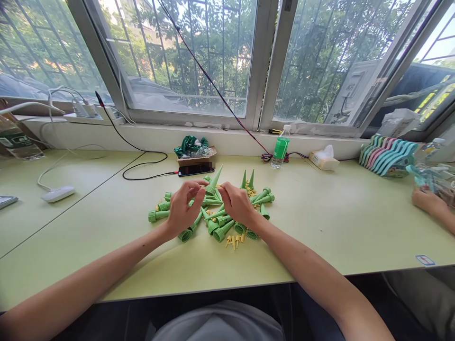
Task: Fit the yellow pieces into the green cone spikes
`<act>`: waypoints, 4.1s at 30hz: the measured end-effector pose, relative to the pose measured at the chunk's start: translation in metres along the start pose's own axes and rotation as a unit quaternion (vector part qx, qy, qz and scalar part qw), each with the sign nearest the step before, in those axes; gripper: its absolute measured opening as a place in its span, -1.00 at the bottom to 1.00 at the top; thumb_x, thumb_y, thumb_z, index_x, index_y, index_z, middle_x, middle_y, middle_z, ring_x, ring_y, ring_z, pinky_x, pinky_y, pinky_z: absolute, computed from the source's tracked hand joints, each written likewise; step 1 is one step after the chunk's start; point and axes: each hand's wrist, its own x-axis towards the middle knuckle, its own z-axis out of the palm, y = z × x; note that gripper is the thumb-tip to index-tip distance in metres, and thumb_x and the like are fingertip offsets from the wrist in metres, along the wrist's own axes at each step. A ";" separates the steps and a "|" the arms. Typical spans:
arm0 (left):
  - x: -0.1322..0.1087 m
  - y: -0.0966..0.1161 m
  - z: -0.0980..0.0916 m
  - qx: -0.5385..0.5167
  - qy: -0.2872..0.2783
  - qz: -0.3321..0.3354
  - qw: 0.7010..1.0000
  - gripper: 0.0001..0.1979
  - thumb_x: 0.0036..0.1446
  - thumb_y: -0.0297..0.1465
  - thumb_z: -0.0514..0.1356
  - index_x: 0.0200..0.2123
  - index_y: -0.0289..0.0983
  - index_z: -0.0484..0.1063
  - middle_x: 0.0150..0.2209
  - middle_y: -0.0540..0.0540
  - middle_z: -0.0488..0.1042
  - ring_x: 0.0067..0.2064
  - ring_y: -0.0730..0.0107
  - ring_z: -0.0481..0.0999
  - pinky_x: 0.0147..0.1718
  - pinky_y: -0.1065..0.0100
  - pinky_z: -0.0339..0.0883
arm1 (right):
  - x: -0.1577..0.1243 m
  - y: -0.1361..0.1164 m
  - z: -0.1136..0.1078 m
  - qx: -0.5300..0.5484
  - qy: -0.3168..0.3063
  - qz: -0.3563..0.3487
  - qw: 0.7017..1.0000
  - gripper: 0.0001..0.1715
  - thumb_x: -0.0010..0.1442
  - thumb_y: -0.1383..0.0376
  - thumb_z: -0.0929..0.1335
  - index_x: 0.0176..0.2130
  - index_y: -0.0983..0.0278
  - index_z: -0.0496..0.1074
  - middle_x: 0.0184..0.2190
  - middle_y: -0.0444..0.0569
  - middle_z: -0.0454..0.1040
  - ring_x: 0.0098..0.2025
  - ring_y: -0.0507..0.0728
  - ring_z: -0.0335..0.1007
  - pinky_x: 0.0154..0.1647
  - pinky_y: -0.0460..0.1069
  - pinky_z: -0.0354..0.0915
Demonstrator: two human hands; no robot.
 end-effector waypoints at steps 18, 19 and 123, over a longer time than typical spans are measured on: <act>0.005 -0.015 0.000 -0.024 -0.070 -0.061 0.995 -0.79 0.27 -0.25 0.15 -0.23 -0.28 0.44 -0.32 -0.07 0.50 -0.31 0.42 0.51 -0.30 0.38 0.48 | 0.001 -0.002 -0.001 0.019 -0.035 -0.040 0.998 -0.75 0.42 0.23 0.15 -0.29 0.22 0.26 -0.46 -0.11 0.37 -0.47 0.03 0.21 -0.37 -0.07 0.16; 0.005 -0.016 0.001 -0.018 -0.067 -0.056 0.996 -0.80 0.26 -0.26 0.16 -0.22 -0.28 0.44 -0.31 -0.07 0.50 -0.31 0.42 0.51 -0.30 0.38 0.48 | 0.001 -0.001 -0.001 0.021 -0.034 -0.039 0.998 -0.75 0.42 0.23 0.15 -0.30 0.22 0.25 -0.47 -0.11 0.36 -0.47 0.03 0.20 -0.37 -0.08 0.15; 0.006 -0.002 -0.002 -0.004 -0.108 -0.145 0.984 -0.23 0.35 0.02 -0.24 -0.67 -0.25 0.45 -0.63 -0.07 0.48 -0.54 0.38 0.41 -0.38 0.31 0.30 | -0.001 -0.001 -0.003 0.041 -0.011 -0.080 0.996 -0.72 0.43 0.22 0.16 -0.27 0.23 0.32 -0.50 -0.12 0.36 -0.50 0.00 0.21 -0.40 -0.09 0.18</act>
